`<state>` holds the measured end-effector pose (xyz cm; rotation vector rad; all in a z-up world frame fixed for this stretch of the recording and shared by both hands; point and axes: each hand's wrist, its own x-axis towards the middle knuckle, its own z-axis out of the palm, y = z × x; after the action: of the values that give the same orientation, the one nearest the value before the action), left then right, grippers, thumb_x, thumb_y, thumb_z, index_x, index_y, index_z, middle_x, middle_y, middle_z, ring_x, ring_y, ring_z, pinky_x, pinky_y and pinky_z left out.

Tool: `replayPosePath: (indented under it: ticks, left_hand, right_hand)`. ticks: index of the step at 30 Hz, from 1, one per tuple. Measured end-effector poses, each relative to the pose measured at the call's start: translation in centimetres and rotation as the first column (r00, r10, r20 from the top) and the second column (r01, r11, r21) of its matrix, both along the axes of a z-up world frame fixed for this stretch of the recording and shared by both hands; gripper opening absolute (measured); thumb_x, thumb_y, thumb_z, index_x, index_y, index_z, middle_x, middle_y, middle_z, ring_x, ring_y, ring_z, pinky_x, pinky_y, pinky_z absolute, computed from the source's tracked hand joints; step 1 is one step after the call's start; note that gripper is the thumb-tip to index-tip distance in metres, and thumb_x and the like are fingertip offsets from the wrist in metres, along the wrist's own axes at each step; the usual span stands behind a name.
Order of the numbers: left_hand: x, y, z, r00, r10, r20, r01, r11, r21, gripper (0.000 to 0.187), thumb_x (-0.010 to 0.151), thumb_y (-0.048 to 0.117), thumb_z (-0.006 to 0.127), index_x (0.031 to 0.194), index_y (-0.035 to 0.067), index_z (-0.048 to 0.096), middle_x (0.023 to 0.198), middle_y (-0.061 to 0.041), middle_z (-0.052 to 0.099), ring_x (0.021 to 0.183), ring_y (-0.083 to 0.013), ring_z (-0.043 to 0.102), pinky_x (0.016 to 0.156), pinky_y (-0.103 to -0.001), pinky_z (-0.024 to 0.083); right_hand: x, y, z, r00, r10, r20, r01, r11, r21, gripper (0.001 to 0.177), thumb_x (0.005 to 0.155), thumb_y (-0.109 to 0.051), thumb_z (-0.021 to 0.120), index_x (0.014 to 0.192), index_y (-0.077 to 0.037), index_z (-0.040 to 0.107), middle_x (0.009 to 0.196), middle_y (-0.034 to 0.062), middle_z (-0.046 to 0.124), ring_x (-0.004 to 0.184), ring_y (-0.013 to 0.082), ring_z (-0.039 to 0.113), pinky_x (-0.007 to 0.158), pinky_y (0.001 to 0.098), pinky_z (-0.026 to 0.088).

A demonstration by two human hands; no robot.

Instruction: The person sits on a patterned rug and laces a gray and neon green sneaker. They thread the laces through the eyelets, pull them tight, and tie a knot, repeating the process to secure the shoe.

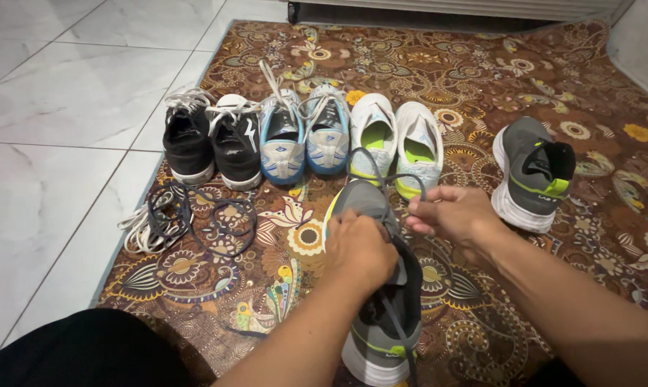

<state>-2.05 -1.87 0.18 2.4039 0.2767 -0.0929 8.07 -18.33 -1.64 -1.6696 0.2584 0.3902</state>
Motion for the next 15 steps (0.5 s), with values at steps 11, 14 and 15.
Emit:
replayPosePath:
  ticks: [11, 14, 15]
  left_hand:
    - [1.1, -0.2, -1.4, 0.998, 0.061, 0.011, -0.060, 0.997, -0.058, 0.018, 0.083, 0.024, 0.073, 0.097, 0.018, 0.082, 0.130, -0.014, 0.061, 0.129, -0.0334, 0.047, 0.111, -0.038, 0.038]
    - [1.4, -0.3, -1.7, 0.997, 0.076, 0.004, -0.076, 0.996, -0.055, 0.016, 0.084, 0.023, 0.072, 0.095, 0.016, 0.082, 0.129, -0.014, 0.062, 0.129, -0.0330, 0.049, 0.110, -0.038, 0.039]
    - [1.5, -0.3, -1.8, 0.997, 0.075, 0.012, -0.074, 0.996, -0.055, 0.016, 0.084, 0.022, 0.072, 0.095, 0.016, 0.082, 0.128, -0.014, 0.062, 0.128, -0.0331, 0.049, 0.110, -0.038, 0.039]
  right_hand:
    - [0.1, 0.4, 0.1, 0.993, 0.104, 0.055, -0.098, 0.990, -0.100, 0.013, 0.083, 0.005, 0.074, 0.095, 0.007, 0.069, 0.090, 0.0140, 0.075, 0.073, 0.0198, 0.073, 0.067, 0.0288, 0.062]
    - [0.0, 0.3, -0.6, 0.980, 0.180, 0.079, -0.164, 0.971, -0.174, 0.016, 0.080, 0.006, 0.076, 0.096, 0.006, 0.073, 0.088, 0.0137, 0.076, 0.073, 0.0184, 0.072, 0.065, 0.0289, 0.060]
    - [0.0, 0.2, -0.8, 0.974, 0.201, 0.106, -0.181, 0.968, -0.177, 0.017, 0.079, 0.006, 0.076, 0.096, 0.006, 0.074, 0.086, 0.0133, 0.076, 0.072, 0.0182, 0.072, 0.065, 0.0300, 0.059]
